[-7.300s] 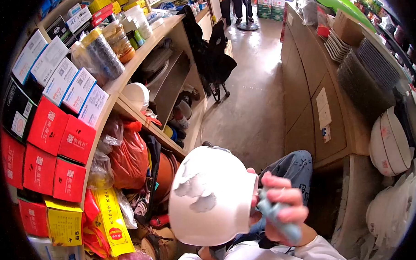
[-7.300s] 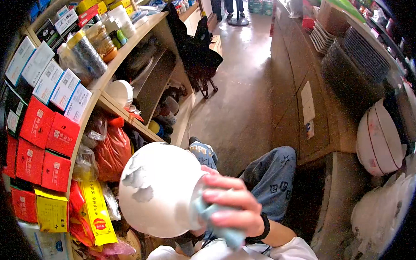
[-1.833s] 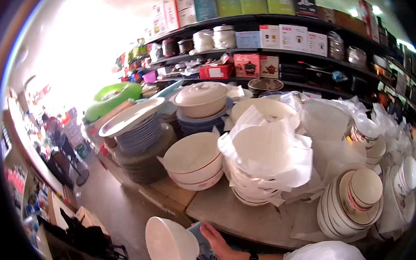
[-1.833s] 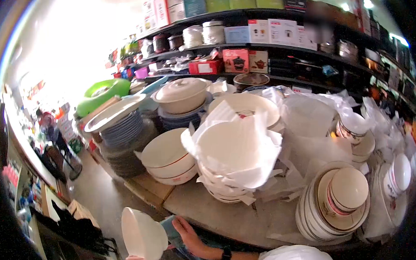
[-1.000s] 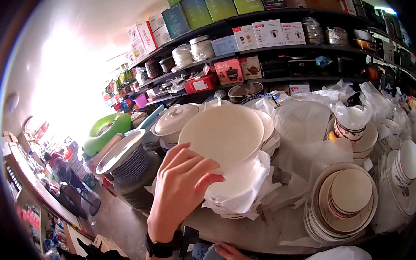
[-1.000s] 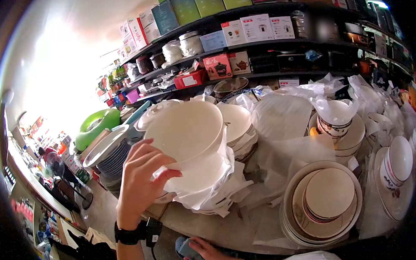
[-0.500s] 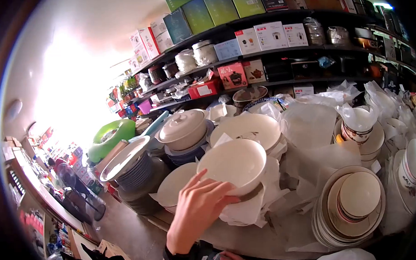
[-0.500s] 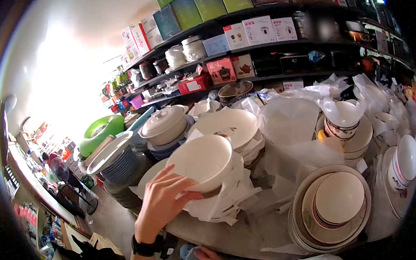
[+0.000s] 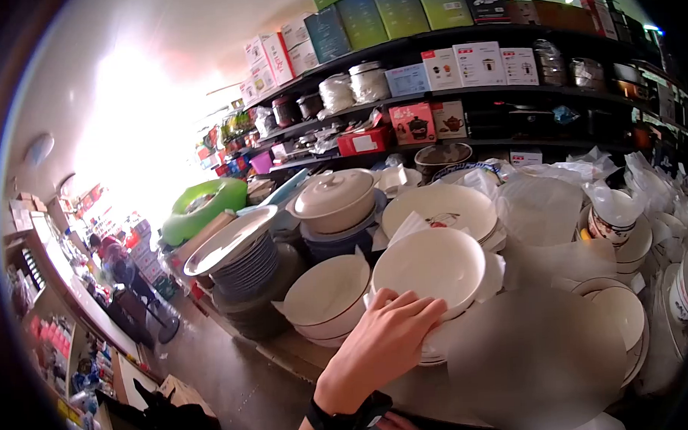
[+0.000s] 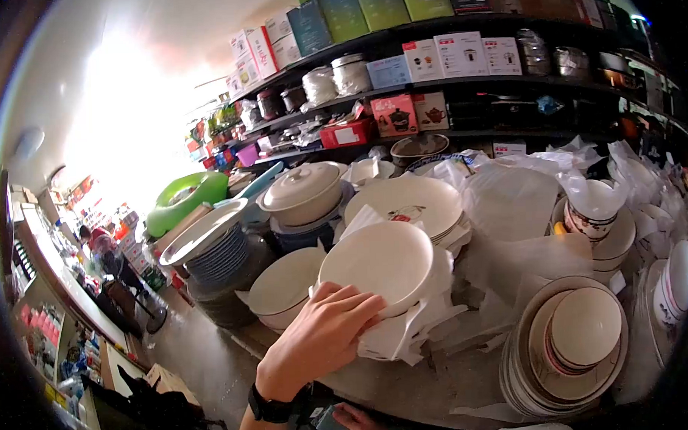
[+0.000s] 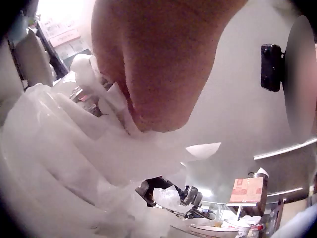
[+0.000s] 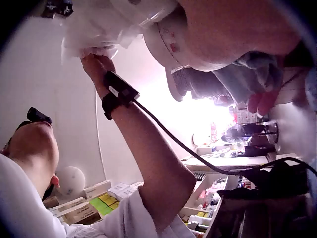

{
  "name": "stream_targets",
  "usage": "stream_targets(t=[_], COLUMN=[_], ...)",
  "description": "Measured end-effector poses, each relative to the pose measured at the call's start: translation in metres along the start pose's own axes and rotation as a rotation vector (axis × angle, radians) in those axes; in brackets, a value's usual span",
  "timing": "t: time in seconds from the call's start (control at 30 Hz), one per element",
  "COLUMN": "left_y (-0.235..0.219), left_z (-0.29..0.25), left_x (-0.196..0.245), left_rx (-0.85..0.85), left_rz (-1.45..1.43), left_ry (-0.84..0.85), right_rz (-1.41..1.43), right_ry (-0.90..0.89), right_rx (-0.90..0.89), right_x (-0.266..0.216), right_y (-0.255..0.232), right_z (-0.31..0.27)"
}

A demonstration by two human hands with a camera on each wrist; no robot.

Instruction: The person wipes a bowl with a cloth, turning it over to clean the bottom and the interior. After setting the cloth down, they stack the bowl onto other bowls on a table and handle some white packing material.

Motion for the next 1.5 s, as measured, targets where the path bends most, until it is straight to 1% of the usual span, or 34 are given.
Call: stream_targets(t=[0.1,0.13,0.17,0.2,0.23,0.27,0.3,0.33,0.37,0.43,0.47,0.5,0.57,0.63,0.7,0.73,0.77,0.8,0.83,0.9,0.93,1.0,1.07,1.1,1.17,1.23,1.27,1.3,1.37,1.4,1.47,1.5], left_y=[0.005,0.004,0.003,0.002,0.004,0.005,0.005,0.005,0.004,0.005,0.002,-0.004,-0.013,-0.022,-0.023,-0.021,-0.018,-0.014,-0.010,-0.005,-0.005,-0.009,-0.010,-0.012,-0.020,-0.025,-0.025,-0.024,-0.019,-0.017,-0.017,-0.018], left_z=[-0.004,-0.004,-0.005,-0.005,-0.006,-0.007,-0.006,-0.006,-0.008,-0.012,-0.017,-0.023,-0.047,-0.078,-0.105,-0.118,-0.130,-0.137,-0.143,-0.147,-0.149,-0.145,-0.148,-0.148,-0.148,-0.148,-0.148,-0.150,-0.152,-0.152,-0.151,-0.149], left_x=[-0.001,0.001,0.003,0.003,0.002,0.001,0.001,0.001,-0.001,-0.007,-0.014,-0.018,-0.040,-0.076,-0.097,-0.105,-0.113,-0.121,-0.129,-0.137,-0.137,-0.134,-0.143,-0.148,-0.151,-0.153,-0.154,-0.157,-0.162,-0.160,-0.153,-0.152], left_rx=[-0.022,-0.029,-0.034,-0.065,-0.053,-0.037,-0.020,-0.062,-0.061,-0.038,0.050,0.141,0.325,0.358,0.373,0.367,0.286,0.206,0.201,0.153,0.151,0.137,0.138,0.142,0.177,0.144,0.132,0.132,0.134,0.132,0.197,0.196], left_rz=[0.040,0.074,0.112,0.118,0.129,0.118,0.109,0.123,0.126,0.047,0.016,-0.043,-0.039,-0.006,-0.009,-0.009,0.091,0.191,0.191,0.189,0.188,0.074,0.019,-0.028,-0.022,0.062,0.030,0.029,0.075,0.072,0.179,0.174], left_ry=[-0.016,-0.017,-0.015,-0.012,-0.024,-0.011,0.003,-0.001,-0.011,0.007,0.057,0.030,-0.143,-0.293,-0.520,-0.527,-0.526,-0.524,-0.531,-0.434,-0.438,-0.528,-0.532,-0.534,-0.548,-0.572,-0.637,-0.636,-0.437,-0.426,-0.437,-0.429], right_rz=[-0.024,-0.094,-0.101,-0.286,-0.471,-0.495,-0.482,-0.462,-0.446,-0.421,-0.409,-0.390,-0.366,0.321,0.355,0.383,0.409,0.413,0.364,0.314,0.315,0.315,0.259,0.256,0.282,0.297,0.315,0.315,0.313,0.316,0.295,0.298], right_ry=[0.020,0.047,0.053,-0.071,-0.201,-0.216,-0.183,-0.148,-0.122,-0.088,-0.075,-0.062,-0.033,0.228,0.219,0.218,0.215,0.220,0.243,0.268,0.262,0.258,0.242,0.244,0.229,0.234,0.234,0.233,0.228,0.221,0.244,0.239], right_rx=[0.034,0.070,0.064,-0.013,-0.098,-0.107,-0.095,-0.082,-0.074,-0.057,-0.056,-0.058,-0.062,-0.180,-0.185,-0.176,-0.168,-0.172,-0.204,-0.239,-0.244,-0.244,-0.223,-0.221,-0.231,-0.233,-0.237,-0.236,-0.250,-0.241,-0.244,-0.236], right_x=[-0.004,-0.003,0.007,0.021,0.021,0.024,0.025,0.023,0.021,0.020,0.018,0.017,0.023,0.046,0.068,0.073,0.076,0.067,0.057,0.053,0.056,0.043,0.025,0.024,0.024,0.024,0.024,0.024,0.023,0.023,0.024,0.026], right_y=[0.002,0.002,-0.001,-0.008,-0.010,-0.012,-0.013,-0.013,-0.012,-0.011,-0.011,-0.011,-0.014,-0.017,-0.018,-0.017,-0.015,-0.012,-0.011,-0.008,-0.008,-0.006,-0.006,-0.007,-0.010,-0.012,-0.011,-0.011,-0.012,-0.012,-0.013,-0.013], right_z=[-0.003,-0.002,0.000,0.004,0.008,0.006,0.006,0.006,0.005,0.004,0.005,0.008,0.016,0.039,0.042,0.042,0.042,0.039,0.036,0.033,0.033,0.028,0.020,0.020,0.021,0.021,0.020,0.021,0.021,0.022,0.021,0.021])
Point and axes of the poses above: each hand's wrist, its own z-axis towards the middle knuckle, its own y-axis out of the palm, x = y × z, the point moved 2 cm from there along z, towards the middle knuckle, and after that the axes turned 5 degrees about z, right-handed, at the moved point
